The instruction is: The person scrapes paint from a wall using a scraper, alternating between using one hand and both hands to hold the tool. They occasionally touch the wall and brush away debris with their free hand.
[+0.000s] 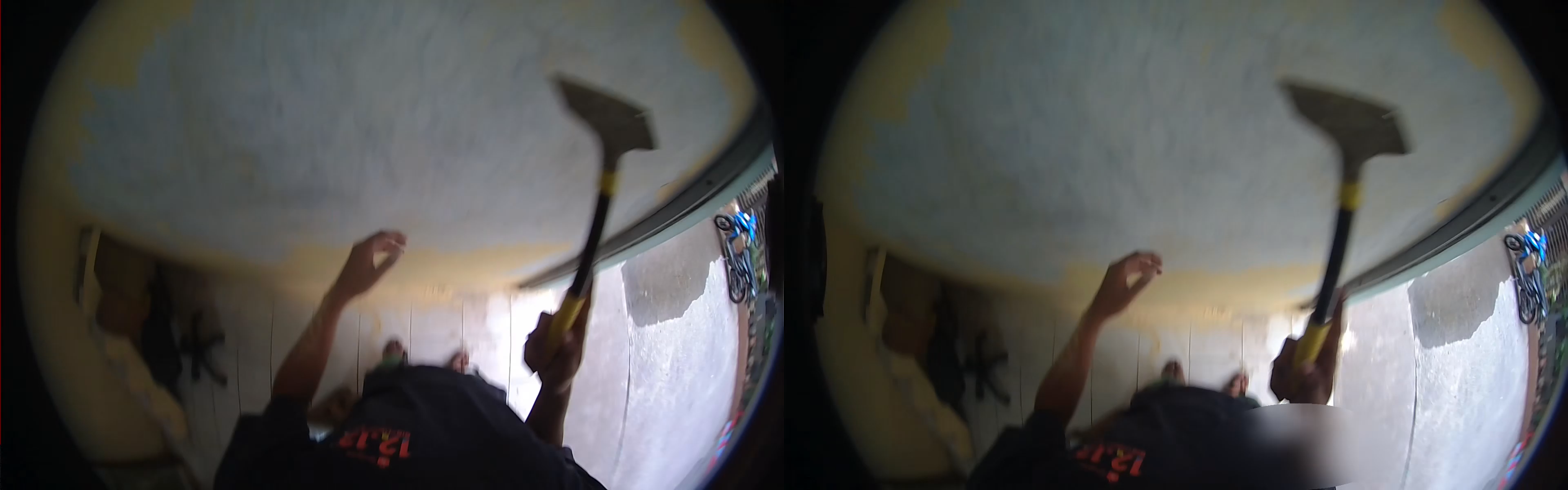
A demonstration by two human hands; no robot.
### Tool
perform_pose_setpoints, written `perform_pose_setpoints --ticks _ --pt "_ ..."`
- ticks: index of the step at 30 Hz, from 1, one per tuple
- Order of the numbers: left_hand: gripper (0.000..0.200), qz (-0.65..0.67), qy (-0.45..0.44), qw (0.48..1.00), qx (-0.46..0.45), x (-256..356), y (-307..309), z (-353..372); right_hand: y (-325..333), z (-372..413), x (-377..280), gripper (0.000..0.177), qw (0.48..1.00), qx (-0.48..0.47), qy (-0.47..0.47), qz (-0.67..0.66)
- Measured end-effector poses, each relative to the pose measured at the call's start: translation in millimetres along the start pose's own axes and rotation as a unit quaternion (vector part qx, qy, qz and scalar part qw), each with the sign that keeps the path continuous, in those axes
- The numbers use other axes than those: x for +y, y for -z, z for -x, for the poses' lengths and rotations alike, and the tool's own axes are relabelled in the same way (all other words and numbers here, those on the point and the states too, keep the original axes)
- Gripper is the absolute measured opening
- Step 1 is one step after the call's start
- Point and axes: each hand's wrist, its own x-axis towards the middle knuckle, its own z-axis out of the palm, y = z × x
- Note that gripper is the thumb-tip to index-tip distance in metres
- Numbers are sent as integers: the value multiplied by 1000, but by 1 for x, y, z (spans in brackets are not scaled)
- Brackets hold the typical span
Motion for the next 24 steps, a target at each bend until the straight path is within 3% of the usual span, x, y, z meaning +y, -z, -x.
perform_pose_setpoints --ticks 1,2,4,5,7,9,11,15,17,19,21,22,24 --pt "22 -87 -135 986 34 38 -1 -16 -10 -4 -3 90 1000 16 -7 -8" --pt "22 -113 -207 970 67 75 -1 -30 -19 -8 -9 89 999 -12 -22 -29" --pt "26 -155 -403 894 117 151 7 -62 -38 -19 -32 84 984 -91 -82 -133" --pt "31 -159 -479 852 141 184 7 -78 -40 -26 -38 78 958 -134 -105 -230" --pt "39 -202 -618 741 167 239 10 -109 -49 -38 -56 69 961 -153 -105 -205" --pt "45 -250 -695 660 139 290 10 -134 -56 -52 -70 68 966 -166 -85 -181" --pt "45 -303 -728 609 85 328 5 -155 -63 -66 -79 68 969 -177 -69 -157" --pt "33 -325 -755 569 8 366 -23 -179 -75 -81 -97 67 954 -200 -68 -213" --pt "34 -312 -744 590 -30 369 -34 -183 -75 -81 -105 66 953 -202 -68 -217" --pt "27 -289 -745 602 -14 369 -36 -187 -75 -84 -111 64 943 -221 -53 -244" --pt "27 -380 -689 615 -50 368 -35 -184 -71 -82 -112 63 938 -221 -56 -261" --pt "26 -331 -724 605 0 365 -42 -186 -69 -79 -112 63 933 -219 -64 -280" --pt "24 -326 -732 598 8 356 -44 -192 -74 -76 -109 62 945 -203 -60 -250"
